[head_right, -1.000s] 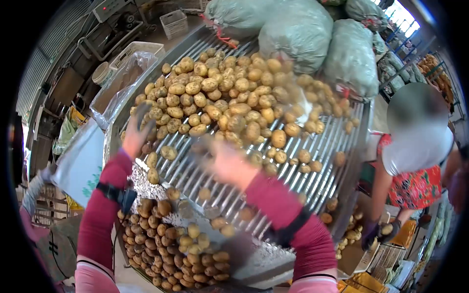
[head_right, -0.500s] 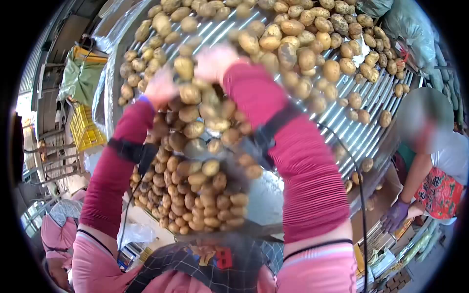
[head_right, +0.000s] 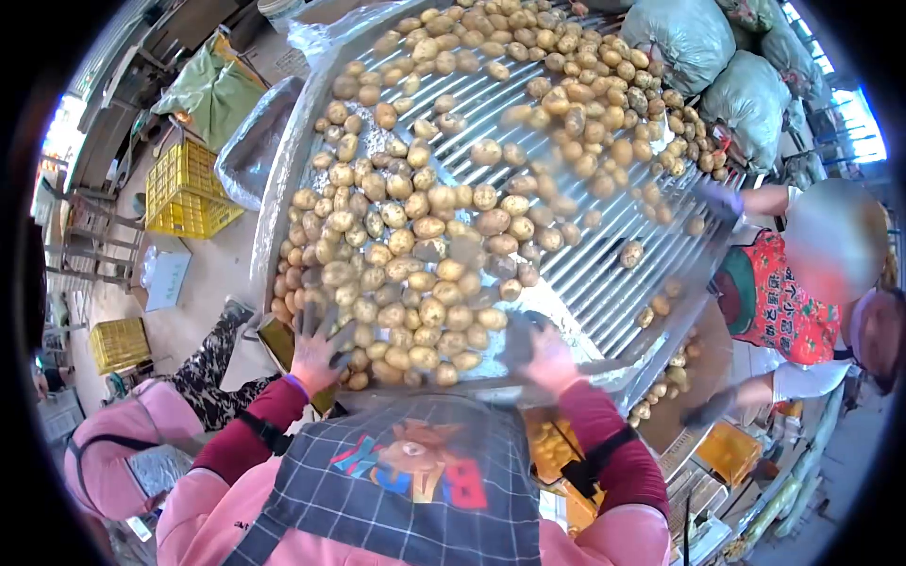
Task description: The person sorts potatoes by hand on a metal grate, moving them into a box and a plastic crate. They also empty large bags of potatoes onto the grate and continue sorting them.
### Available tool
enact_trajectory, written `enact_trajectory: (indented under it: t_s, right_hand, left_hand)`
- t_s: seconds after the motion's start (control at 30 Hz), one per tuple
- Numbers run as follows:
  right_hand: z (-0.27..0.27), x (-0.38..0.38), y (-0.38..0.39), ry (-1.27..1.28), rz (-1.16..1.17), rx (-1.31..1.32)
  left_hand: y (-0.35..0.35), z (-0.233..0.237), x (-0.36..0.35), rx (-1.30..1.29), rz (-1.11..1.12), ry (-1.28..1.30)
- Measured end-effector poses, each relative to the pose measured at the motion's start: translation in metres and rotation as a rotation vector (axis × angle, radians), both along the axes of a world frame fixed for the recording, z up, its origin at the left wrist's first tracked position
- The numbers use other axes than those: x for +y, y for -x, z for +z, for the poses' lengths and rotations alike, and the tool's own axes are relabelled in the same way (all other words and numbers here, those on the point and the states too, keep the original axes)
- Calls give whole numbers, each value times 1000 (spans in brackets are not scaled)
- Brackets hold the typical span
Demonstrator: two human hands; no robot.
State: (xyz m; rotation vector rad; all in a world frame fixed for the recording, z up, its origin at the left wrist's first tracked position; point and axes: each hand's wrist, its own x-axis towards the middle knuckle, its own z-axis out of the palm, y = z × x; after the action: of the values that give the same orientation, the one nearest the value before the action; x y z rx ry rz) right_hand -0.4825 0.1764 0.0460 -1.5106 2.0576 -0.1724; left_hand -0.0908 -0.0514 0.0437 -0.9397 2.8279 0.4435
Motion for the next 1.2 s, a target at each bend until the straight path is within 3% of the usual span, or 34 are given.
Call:
enact_trajectory:
  t_s: [0.03,0.07,0.1,0.13,0.17,0.23,0.27,0.3,0.37,0.43,0.47,0.53,0.57,0.6,0.63,0.67,0.73,0.83,0.93,1.0,1.03,1.1,1.2]
  right_hand:
    - [-10,6,-23,17,-18,-30]
    - [-44,17,-38,-92,-167,-184]
    - [-39,2,-66,-16,-218,-365]
    - [2,-32,-91,-25,25,-159]
    - [-2,-40,-103,-126,-8,-262]
    - [-15,-58,-126,-56,117,-460]
    - [-36,-67,-143,-118,188,-436]
    - [-29,-83,-161,-115,234,-455]
    - [-66,-111,-212,-37,551,-249]
    - [-64,-136,-252,134,613,-208]
    - [-66,-140,-262,129,437,-348]
    - [6,-174,-214,141,617,-370]
    - [25,-196,-189,40,520,-129]
    - [29,-198,-162,232,187,232]
    - [9,-212,-118,-41,54,86]
    - [16,-224,-99,-161,-33,234]
    - [-3,-235,-81,-164,-55,94]
    - [-17,-231,-89,-159,-56,112]
    - [-7,-181,-76,23,-198,-255]
    - [42,-122,-72,141,-549,-878]
    - [12,-68,-50,260,-598,-984]
    - [36,29,-51,319,-1126,-1515]
    - [32,187,-83,619,-1454,-1602]
  left_hand:
    - [-15,-2,0,63,-47,-14]
    - [-29,-4,-2,128,-91,-26]
    - [-41,-7,-6,190,-139,-38]
    - [-43,-8,-22,407,2,-187]
    - [-38,-4,-36,430,158,-46]
    - [-18,-6,-95,401,443,-254]
    - [10,6,-120,600,352,-14]
    - [25,-12,-155,574,345,28]
    - [66,-17,-204,375,353,-45]
    - [101,-10,-203,42,357,-62]
    - [113,-24,-197,-111,318,-6]
    - [108,-31,-173,-82,377,-3]
    - [89,-25,-162,55,332,-75]
    - [70,-36,-153,93,214,62]
    - [59,-39,-142,133,227,13]
    - [46,-40,-129,169,235,-34]
    - [32,-41,-99,214,229,-16]
    - [13,-31,-56,157,207,1]
    - [-19,-44,-24,244,175,64]
    - [-34,-43,-1,238,200,26]
    - [-45,-47,9,212,192,20]
    - [-57,-49,34,218,185,15]
    - [-69,-57,45,351,190,-44]
